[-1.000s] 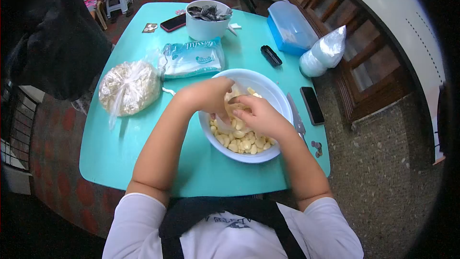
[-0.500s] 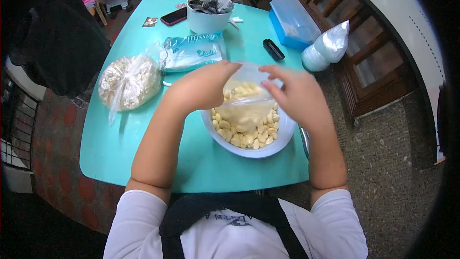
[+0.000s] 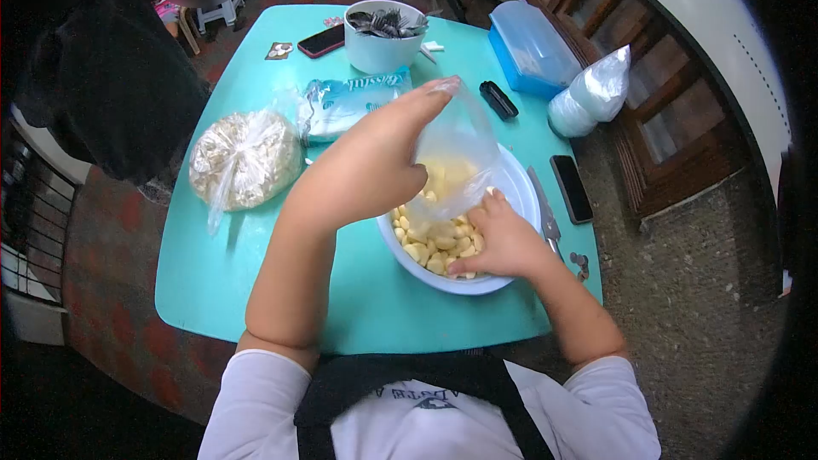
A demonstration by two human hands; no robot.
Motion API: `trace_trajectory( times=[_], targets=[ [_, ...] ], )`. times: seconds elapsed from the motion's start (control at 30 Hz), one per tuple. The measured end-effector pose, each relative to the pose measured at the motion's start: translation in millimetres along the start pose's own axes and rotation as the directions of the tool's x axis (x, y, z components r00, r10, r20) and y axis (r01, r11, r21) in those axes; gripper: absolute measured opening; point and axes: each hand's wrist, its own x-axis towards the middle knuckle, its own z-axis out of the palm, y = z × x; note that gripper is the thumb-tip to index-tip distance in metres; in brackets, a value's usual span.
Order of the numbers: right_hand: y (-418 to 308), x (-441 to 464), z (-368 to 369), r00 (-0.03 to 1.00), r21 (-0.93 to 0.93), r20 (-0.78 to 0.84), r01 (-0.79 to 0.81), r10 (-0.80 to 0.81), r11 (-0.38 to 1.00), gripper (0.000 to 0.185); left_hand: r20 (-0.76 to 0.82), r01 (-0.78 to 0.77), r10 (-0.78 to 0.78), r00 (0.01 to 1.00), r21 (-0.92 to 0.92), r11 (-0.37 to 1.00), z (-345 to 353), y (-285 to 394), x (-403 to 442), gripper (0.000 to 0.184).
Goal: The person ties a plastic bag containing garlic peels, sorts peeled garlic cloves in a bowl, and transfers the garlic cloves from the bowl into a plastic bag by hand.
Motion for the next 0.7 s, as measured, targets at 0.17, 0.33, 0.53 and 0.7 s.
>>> trace_trajectory(
  times=[0.17,0.33,0.53,0.7],
  targets=[
    [-9,-6,-5,0.995,0.143,0.084,0.043,-0.056,0.989,0.087,0.037,0.072,-0.078,0.996,0.153,0.986,10,-21,-7,0.078],
    [-11,-5,4,0.998,0.147,0.007,0.060,-0.062,0.987,0.088,0.119,0.093,-0.109,0.987,0.138,0.986,9,-17,-3,0.084],
    [-5,-8,6,0.994,0.166,0.060,0.075,-0.086,0.983,0.093,0.187,0.139,-0.170,0.967,0.168,0.976,8,-15,-1,0.087],
    [-16,-38,12,0.984,0.157,0.044,0.165,-0.174,0.974,0.090,0.230,0.120,-0.155,0.961,0.157,0.980,8,-8,-2,0.089]
  ],
)
